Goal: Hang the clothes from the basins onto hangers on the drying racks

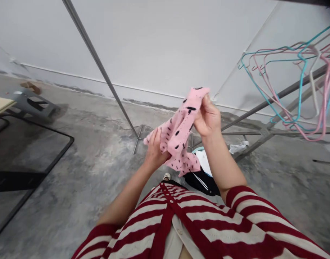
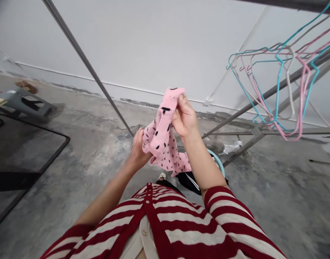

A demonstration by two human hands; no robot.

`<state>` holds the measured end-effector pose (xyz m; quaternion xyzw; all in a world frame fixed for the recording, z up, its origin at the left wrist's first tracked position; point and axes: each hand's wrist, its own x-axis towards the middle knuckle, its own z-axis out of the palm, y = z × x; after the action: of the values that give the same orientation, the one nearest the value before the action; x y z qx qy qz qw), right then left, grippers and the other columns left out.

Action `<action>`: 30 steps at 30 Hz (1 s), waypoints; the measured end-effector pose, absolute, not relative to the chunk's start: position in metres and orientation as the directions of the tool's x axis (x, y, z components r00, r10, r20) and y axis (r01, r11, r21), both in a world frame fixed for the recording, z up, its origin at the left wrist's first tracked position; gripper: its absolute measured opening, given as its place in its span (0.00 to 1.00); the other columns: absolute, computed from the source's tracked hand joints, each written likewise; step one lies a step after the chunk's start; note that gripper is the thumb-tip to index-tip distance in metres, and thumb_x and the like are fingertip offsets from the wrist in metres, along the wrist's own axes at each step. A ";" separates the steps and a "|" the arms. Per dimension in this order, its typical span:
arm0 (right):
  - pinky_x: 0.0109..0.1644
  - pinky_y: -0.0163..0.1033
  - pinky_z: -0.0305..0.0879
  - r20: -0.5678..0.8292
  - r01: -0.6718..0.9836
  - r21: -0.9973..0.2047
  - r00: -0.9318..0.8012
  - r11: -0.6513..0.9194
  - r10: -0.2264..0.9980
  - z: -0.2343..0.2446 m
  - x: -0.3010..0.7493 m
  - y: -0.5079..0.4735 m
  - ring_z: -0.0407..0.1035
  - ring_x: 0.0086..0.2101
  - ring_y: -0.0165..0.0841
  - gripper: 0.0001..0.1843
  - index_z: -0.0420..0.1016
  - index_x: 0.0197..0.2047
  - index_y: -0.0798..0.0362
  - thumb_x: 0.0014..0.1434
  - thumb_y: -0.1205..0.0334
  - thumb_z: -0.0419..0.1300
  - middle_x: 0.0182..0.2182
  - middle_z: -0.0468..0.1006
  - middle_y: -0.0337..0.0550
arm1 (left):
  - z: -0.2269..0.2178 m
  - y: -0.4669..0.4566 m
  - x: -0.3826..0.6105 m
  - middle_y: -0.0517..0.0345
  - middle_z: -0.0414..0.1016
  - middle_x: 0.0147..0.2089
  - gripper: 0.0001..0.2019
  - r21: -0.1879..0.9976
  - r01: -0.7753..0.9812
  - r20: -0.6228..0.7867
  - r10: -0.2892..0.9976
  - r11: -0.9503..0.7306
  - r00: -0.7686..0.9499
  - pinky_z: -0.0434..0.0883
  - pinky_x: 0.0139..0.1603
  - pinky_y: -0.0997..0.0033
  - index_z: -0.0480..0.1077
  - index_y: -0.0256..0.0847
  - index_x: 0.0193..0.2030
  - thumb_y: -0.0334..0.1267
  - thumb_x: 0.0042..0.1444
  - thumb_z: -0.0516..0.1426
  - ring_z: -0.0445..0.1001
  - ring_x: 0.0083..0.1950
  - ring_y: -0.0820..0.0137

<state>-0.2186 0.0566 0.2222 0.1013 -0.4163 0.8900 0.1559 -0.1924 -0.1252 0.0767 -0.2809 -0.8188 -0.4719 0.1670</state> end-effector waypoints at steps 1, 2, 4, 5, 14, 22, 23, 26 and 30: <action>0.40 0.29 0.71 0.307 -0.342 -0.746 -0.938 -0.572 0.160 0.219 -0.225 0.054 0.72 0.35 0.24 0.02 0.70 0.36 0.48 0.58 0.60 0.59 0.31 0.76 0.33 | 0.086 -0.116 -0.202 0.35 0.49 0.68 0.41 0.608 0.687 0.601 0.336 0.397 -0.725 0.57 0.63 0.49 0.48 0.35 0.66 0.38 0.47 0.60 0.49 0.69 0.52; 0.38 0.29 0.71 0.295 -0.315 -0.779 -0.947 -0.542 0.127 0.214 -0.232 0.052 0.72 0.34 0.24 0.04 0.70 0.36 0.48 0.57 0.59 0.60 0.31 0.75 0.33 | 0.095 -0.107 -0.212 0.36 0.53 0.67 0.38 0.562 0.734 0.631 0.377 0.381 -0.678 0.59 0.63 0.50 0.50 0.35 0.65 0.35 0.47 0.59 0.52 0.68 0.53; 0.35 0.29 0.70 0.244 -0.245 -0.826 -0.967 -0.508 0.069 0.204 -0.247 0.052 0.71 0.31 0.24 0.09 0.69 0.36 0.49 0.53 0.57 0.63 0.29 0.74 0.34 | 0.108 -0.092 -0.231 0.42 0.63 0.62 0.32 0.554 0.770 0.640 0.431 0.316 -0.637 0.65 0.59 0.58 0.56 0.37 0.63 0.30 0.47 0.54 0.62 0.63 0.58; 0.33 0.29 0.69 0.217 -0.212 -0.843 -0.975 -0.495 0.049 0.200 -0.254 0.055 0.70 0.30 0.24 0.11 0.68 0.35 0.50 0.51 0.56 0.64 0.29 0.74 0.34 | 0.114 -0.086 -0.241 0.45 0.68 0.58 0.30 0.583 0.764 0.639 0.425 0.277 -0.642 0.67 0.58 0.61 0.60 0.38 0.60 0.28 0.46 0.53 0.67 0.59 0.61; 0.36 0.35 0.68 0.186 -0.210 -0.974 -0.953 -0.080 0.240 0.141 -0.232 0.089 0.71 0.33 0.28 0.18 0.65 0.43 0.50 0.55 0.48 0.58 0.37 0.76 0.41 | 0.157 -0.074 -0.321 0.57 0.75 0.49 0.20 0.844 0.537 0.531 -0.161 0.009 -0.832 0.65 0.59 0.68 0.72 0.41 0.46 0.26 0.48 0.50 0.71 0.53 0.69; 0.49 0.42 0.64 0.369 -0.156 -0.730 -0.909 0.665 0.193 0.074 -0.241 0.064 0.69 0.43 0.37 0.18 0.71 0.46 0.56 0.54 0.70 0.48 0.42 0.76 0.50 | 0.163 -0.074 -0.321 0.55 0.74 0.49 0.20 0.838 0.545 0.533 -0.175 -0.027 -0.828 0.66 0.57 0.67 0.73 0.39 0.46 0.27 0.46 0.50 0.71 0.53 0.67; 0.48 0.41 0.64 0.346 -0.121 -0.746 -0.910 0.655 0.227 0.073 -0.243 0.070 0.70 0.42 0.36 0.19 0.72 0.45 0.55 0.54 0.71 0.47 0.41 0.76 0.48 | 0.159 -0.086 -0.325 0.54 0.74 0.49 0.20 0.837 0.545 0.545 -0.161 0.046 -0.823 0.65 0.59 0.65 0.73 0.39 0.46 0.28 0.47 0.50 0.70 0.54 0.66; 0.46 0.38 0.65 0.318 -0.059 -0.795 -0.888 0.604 0.332 0.080 -0.242 0.082 0.71 0.40 0.35 0.22 0.72 0.46 0.54 0.49 0.73 0.48 0.40 0.77 0.45 | 0.130 -0.132 -0.347 0.52 0.73 0.50 0.20 0.809 0.469 0.499 0.008 0.353 -0.867 0.63 0.60 0.57 0.74 0.40 0.46 0.32 0.47 0.51 0.69 0.55 0.62; 0.45 0.34 0.64 0.335 -0.096 -0.806 -0.888 0.584 0.316 0.090 -0.241 0.059 0.72 0.40 0.32 0.23 0.74 0.43 0.51 0.45 0.73 0.49 0.39 0.78 0.40 | 0.071 -0.179 -0.373 0.46 0.71 0.53 0.15 0.771 0.358 0.343 0.131 0.527 -0.930 0.60 0.61 0.52 0.77 0.38 0.34 0.38 0.43 0.52 0.66 0.57 0.54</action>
<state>-0.2415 0.0588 0.0897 -0.0640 -0.8600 0.4518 0.2284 -0.3732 -0.1792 0.0712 -0.1413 -0.8651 -0.4656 0.1223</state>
